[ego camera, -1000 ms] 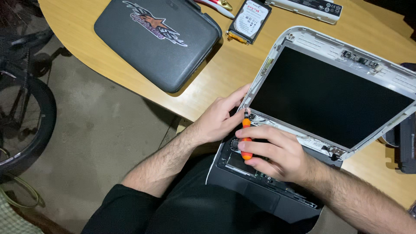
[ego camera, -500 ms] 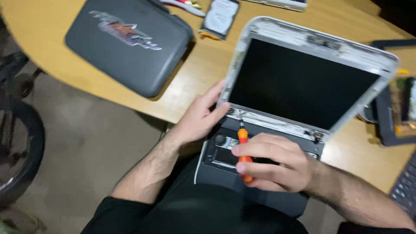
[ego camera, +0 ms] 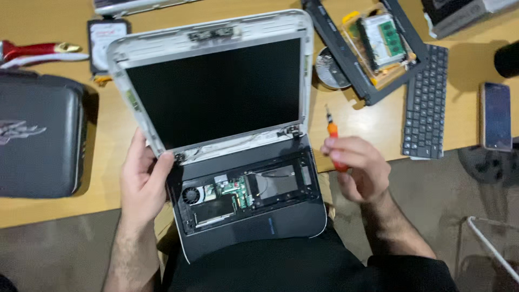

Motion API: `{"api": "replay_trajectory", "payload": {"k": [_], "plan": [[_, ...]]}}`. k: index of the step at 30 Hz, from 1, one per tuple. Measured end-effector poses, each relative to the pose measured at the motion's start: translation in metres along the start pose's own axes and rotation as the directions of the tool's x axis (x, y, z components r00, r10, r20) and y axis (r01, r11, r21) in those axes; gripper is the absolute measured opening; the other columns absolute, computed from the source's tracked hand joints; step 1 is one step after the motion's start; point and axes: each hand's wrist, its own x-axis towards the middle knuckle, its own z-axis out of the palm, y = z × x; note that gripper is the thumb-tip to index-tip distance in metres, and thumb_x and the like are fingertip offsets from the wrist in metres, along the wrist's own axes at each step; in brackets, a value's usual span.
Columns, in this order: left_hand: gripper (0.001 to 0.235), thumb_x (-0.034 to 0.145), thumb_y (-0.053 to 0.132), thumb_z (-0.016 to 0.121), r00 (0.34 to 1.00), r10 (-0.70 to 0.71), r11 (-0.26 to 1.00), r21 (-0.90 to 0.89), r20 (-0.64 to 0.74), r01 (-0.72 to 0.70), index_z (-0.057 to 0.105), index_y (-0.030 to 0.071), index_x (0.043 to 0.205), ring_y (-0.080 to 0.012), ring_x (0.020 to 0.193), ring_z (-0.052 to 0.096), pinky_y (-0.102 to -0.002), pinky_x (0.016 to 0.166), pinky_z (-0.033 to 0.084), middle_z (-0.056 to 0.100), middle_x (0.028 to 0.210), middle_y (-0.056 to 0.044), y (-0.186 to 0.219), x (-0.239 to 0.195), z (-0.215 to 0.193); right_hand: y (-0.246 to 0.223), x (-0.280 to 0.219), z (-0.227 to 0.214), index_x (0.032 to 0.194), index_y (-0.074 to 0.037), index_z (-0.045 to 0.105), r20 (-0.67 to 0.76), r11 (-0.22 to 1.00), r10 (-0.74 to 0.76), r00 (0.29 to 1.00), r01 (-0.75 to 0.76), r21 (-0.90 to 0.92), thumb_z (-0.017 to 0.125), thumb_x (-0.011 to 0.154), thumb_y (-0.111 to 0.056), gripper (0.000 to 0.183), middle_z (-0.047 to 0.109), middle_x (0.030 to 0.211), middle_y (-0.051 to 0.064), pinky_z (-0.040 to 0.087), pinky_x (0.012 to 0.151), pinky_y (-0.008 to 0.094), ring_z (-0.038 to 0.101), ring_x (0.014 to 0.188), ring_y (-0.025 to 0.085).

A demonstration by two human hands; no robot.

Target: The person uses a screwdriver to remove screws from the bezel of a laptop screen. They then detach the bezel and set it aside. The person proceeds to unscrew the hinges and other components securing the screen to the laptop body.

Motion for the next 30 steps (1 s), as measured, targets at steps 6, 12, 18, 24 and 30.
{"api": "replay_trajectory", "payload": {"k": [6, 12, 18, 24, 30], "plan": [[0.086, 0.119, -0.007, 0.065, 0.997, -0.015, 1.000, -0.011, -0.070, 0.014, 0.033, 0.002, 0.198, -0.0212, 0.093, 0.067, -0.037, 0.080, 0.056, 0.074, 0.111, -0.022, 0.041, 0.003, 0.018, -0.004, 0.050, -0.015, 0.129, 0.003, 0.089, 0.123, 0.905, 0.037, 0.992, 0.019, -0.426, 0.075, 0.111, -0.006, 0.026, 0.089, 0.138, 0.030, 0.072, 0.091, 0.059, 0.088, 0.109, 0.049], [0.087, 0.116, -0.008, 0.066, 0.998, -0.006, 1.000, -0.004, -0.067, 0.005, 0.036, 0.002, 0.197, -0.0180, 0.090, 0.064, -0.034, 0.076, 0.053, 0.075, 0.111, -0.021, 0.045, 0.005, 0.020, -0.008, 0.061, -0.006, 0.131, 0.003, 0.089, 0.097, 0.877, 0.080, 0.992, -0.023, -0.481, 0.072, 0.113, -0.004, 0.026, 0.088, 0.140, 0.027, 0.071, 0.094, 0.060, 0.087, 0.113, 0.049], [0.086, 0.116, -0.008, 0.065, 0.998, -0.006, 1.000, -0.020, -0.066, 0.005, 0.036, 0.001, 0.196, -0.0174, 0.089, 0.060, -0.035, 0.074, 0.053, 0.077, 0.112, -0.023, 0.039, 0.004, 0.019, -0.003, 0.059, -0.006, 0.135, 0.001, 0.087, 0.120, 0.857, 0.144, 0.982, -0.063, -0.512, 0.065, 0.117, -0.006, 0.029, 0.083, 0.149, 0.027, 0.070, 0.106, 0.060, 0.085, 0.125, 0.048], [0.086, 0.115, -0.009, 0.064, 0.998, 0.004, 0.999, -0.035, -0.061, -0.006, 0.036, 0.000, 0.196, -0.0151, 0.090, 0.056, -0.033, 0.074, 0.051, 0.076, 0.114, -0.021, 0.044, 0.005, 0.018, -0.005, 0.063, -0.004, 0.140, 0.001, 0.085, 0.130, 0.847, 0.200, 0.971, -0.105, -0.521, 0.061, 0.123, -0.009, 0.031, 0.079, 0.155, 0.028, 0.068, 0.109, 0.063, 0.082, 0.132, 0.050], [0.085, 0.115, -0.010, 0.062, 0.999, 0.006, 1.000, -0.024, -0.051, -0.007, 0.036, -0.001, 0.196, -0.0179, 0.090, 0.060, -0.035, 0.074, 0.053, 0.078, 0.118, -0.025, 0.041, 0.006, 0.017, 0.002, 0.059, -0.004, 0.137, 0.001, 0.086, 0.146, 0.825, 0.236, 0.961, -0.119, -0.552, 0.065, 0.119, -0.005, 0.028, 0.080, 0.156, 0.028, 0.068, 0.111, 0.062, 0.083, 0.132, 0.049]]}}
